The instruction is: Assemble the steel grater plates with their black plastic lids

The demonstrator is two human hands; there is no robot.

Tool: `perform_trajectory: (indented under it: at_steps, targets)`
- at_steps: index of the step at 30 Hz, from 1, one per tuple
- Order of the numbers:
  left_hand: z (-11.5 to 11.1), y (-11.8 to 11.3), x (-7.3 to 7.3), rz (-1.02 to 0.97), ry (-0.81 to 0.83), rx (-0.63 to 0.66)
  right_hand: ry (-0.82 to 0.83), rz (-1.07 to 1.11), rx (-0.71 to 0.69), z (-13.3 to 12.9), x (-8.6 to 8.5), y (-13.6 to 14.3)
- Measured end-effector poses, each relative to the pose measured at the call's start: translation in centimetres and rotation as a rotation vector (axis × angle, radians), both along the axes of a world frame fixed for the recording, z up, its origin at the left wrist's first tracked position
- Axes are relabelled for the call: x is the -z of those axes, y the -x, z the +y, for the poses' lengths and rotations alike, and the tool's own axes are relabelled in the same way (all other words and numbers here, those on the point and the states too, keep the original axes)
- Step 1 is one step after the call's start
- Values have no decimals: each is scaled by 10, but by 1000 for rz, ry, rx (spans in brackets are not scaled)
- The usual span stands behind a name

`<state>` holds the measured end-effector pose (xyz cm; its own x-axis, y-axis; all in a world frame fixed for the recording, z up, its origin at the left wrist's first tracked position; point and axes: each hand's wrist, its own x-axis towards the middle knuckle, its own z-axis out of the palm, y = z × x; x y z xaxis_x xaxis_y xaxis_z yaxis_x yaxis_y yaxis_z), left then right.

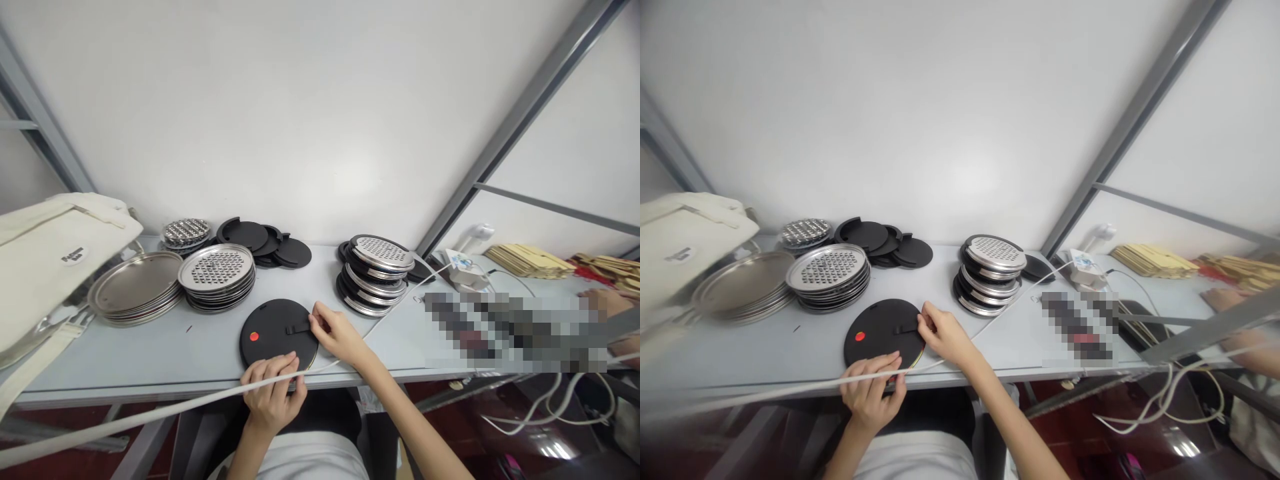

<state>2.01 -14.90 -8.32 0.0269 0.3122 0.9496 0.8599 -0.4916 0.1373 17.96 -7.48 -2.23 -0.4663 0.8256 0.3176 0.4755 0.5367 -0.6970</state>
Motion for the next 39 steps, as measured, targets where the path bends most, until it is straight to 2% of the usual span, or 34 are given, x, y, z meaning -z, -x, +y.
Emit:
perform_trajectory:
  at_steps: [5, 13, 26, 39]
  targets:
    - [0, 0, 1, -1, 12, -8, 4, -53, -59, 1, -1, -2]
    - [0, 1, 1, -5, 3, -10, -2, -62, -72, 5, 6, -3]
    - [1, 0, 2, 12, -25, -25, -13, -25, -65, 5, 6, -2]
    - [1, -4, -4, -11, -28, -47, -11, -26, -48, 6, 3, -2]
